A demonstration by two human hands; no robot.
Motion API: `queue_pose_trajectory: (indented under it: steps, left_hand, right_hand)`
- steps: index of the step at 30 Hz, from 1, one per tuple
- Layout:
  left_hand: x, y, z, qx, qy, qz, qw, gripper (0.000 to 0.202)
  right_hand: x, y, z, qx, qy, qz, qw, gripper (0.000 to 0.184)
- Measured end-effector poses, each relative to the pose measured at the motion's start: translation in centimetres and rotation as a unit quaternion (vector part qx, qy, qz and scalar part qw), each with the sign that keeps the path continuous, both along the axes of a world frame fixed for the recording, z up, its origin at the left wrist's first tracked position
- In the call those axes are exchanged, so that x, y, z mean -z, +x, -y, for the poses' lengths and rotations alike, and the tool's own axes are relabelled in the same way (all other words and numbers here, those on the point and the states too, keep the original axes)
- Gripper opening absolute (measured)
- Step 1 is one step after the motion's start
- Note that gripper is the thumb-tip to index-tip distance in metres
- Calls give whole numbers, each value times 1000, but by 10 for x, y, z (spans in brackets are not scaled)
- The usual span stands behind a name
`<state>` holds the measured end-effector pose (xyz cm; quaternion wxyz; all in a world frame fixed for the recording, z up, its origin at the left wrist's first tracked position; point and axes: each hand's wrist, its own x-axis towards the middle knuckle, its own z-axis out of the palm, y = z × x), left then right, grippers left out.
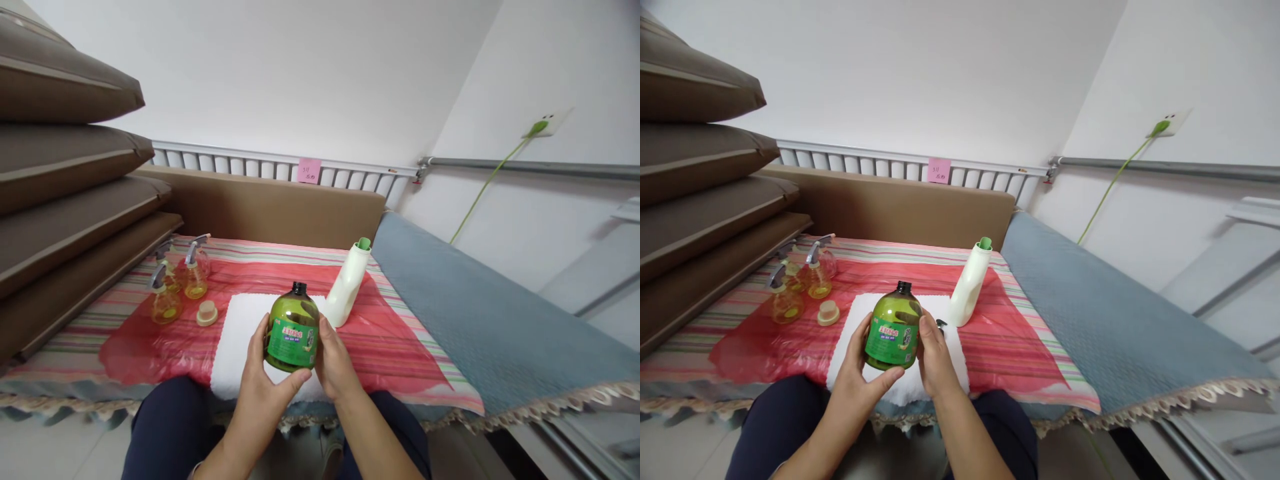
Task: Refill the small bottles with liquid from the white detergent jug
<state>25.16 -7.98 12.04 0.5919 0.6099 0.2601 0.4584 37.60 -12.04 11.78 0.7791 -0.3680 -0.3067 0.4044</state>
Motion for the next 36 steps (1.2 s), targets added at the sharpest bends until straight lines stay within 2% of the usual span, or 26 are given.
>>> queue_pose_trajectory:
  steps: [8, 20, 26, 36]
  left_hand:
    - [2, 5, 2, -57, -12, 38, 998, 88]
    - [4, 2, -5, 18, -28, 10, 999, 89]
    - [6, 5, -9, 53, -85, 61, 993, 83]
    - [5, 8, -11, 64, -144, 128, 979, 76]
  right_hand:
    - [1, -1, -2, -5, -7, -7, 1000, 46]
    - [0, 1, -3, 23, -16, 17, 999, 44]
    - [0, 2, 0, 49, -39, 45, 997, 42]
    - [-5, 0, 3, 77, -63, 88, 991, 42]
